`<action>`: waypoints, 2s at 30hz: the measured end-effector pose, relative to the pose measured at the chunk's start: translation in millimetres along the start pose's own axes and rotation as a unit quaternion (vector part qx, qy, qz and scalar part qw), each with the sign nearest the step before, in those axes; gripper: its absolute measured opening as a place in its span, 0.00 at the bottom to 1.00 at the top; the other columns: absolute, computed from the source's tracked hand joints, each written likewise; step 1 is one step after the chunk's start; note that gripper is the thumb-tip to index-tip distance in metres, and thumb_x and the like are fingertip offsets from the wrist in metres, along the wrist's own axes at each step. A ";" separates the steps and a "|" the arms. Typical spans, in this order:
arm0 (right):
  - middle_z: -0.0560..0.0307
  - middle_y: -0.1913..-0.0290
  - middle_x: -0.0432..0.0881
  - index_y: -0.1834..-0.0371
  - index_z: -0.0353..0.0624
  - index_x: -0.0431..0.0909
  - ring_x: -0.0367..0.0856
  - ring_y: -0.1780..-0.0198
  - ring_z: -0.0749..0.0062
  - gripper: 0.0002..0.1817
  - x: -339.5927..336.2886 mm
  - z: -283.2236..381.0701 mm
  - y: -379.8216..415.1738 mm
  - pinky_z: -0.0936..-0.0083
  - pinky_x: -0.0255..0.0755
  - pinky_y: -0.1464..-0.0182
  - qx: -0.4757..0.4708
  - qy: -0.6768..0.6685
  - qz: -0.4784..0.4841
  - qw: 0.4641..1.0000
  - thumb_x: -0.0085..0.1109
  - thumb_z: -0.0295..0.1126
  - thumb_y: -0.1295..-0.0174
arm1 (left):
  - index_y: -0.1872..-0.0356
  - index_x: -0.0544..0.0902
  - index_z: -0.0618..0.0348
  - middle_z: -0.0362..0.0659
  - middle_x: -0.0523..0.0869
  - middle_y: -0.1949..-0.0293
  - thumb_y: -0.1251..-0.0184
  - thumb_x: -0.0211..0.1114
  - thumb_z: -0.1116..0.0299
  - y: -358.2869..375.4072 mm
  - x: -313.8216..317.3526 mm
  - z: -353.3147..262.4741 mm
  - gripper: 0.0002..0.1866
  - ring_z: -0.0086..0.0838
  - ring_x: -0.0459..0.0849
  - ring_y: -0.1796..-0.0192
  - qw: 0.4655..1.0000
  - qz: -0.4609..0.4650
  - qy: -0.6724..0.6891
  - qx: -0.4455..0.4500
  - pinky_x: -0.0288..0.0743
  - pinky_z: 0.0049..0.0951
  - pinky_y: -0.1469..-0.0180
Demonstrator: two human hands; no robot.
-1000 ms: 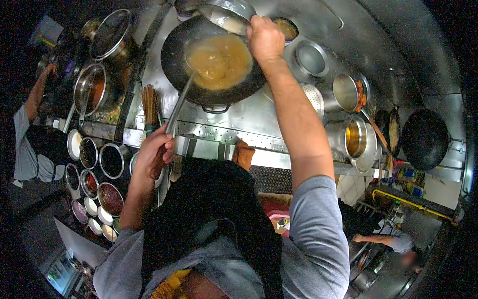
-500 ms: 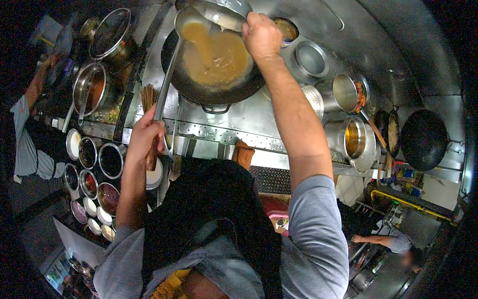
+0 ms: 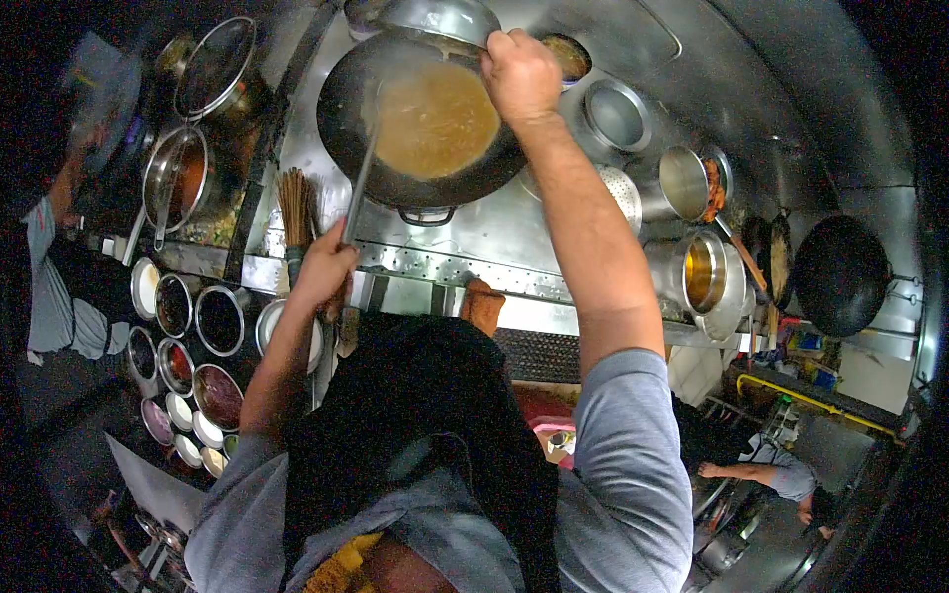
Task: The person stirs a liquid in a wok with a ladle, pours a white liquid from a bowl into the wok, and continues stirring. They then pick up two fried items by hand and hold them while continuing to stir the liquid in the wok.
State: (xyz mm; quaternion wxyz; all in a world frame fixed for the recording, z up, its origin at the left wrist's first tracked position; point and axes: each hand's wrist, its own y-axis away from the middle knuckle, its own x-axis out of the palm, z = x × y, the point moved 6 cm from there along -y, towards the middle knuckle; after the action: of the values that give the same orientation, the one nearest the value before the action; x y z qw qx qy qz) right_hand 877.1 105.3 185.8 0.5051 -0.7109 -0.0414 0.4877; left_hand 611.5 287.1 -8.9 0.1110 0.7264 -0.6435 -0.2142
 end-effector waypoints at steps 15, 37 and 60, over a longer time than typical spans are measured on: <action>0.44 0.72 0.81 0.74 0.39 0.74 0.80 0.72 0.44 0.06 30.7 -57.2 70.3 0.54 0.74 0.66 0.350 -0.013 0.024 0.936 0.55 0.30 0.47 | 0.34 0.66 0.58 0.36 0.73 0.78 0.36 0.55 0.75 73.0 -3.4 -50.3 0.27 0.20 0.69 0.84 0.943 0.037 0.325 -0.063 0.67 0.20 0.85; 0.47 0.79 0.78 0.59 0.35 0.68 0.77 0.82 0.64 0.07 -27.2 -26.1 233.1 0.68 0.76 0.80 0.717 -0.556 -0.163 0.387 0.41 0.28 0.32 | 0.30 0.62 0.63 0.39 0.77 0.75 0.37 0.52 0.74 7.5 -10.1 -31.4 0.30 0.23 0.71 0.83 0.996 -0.006 -0.087 -0.009 0.67 0.24 0.82; 0.47 0.70 0.82 0.74 0.39 0.80 0.81 0.68 0.51 0.16 -734.4 515.3 1007.9 0.57 0.75 0.63 0.645 0.724 0.169 0.177 0.52 0.41 0.38 | 0.73 0.73 0.48 0.30 0.72 0.78 0.31 0.56 0.58 -15.5 24.8 -51.2 0.11 0.16 0.64 0.81 1.000 -0.016 0.009 -0.002 0.58 0.19 0.80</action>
State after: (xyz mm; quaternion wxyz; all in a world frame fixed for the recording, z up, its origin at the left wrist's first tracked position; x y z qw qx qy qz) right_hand -321.4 -440.7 -107.6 0.4957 -0.1599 0.7930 -0.3161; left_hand 650.5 259.2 25.4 0.1146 0.7383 -0.6305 -0.2103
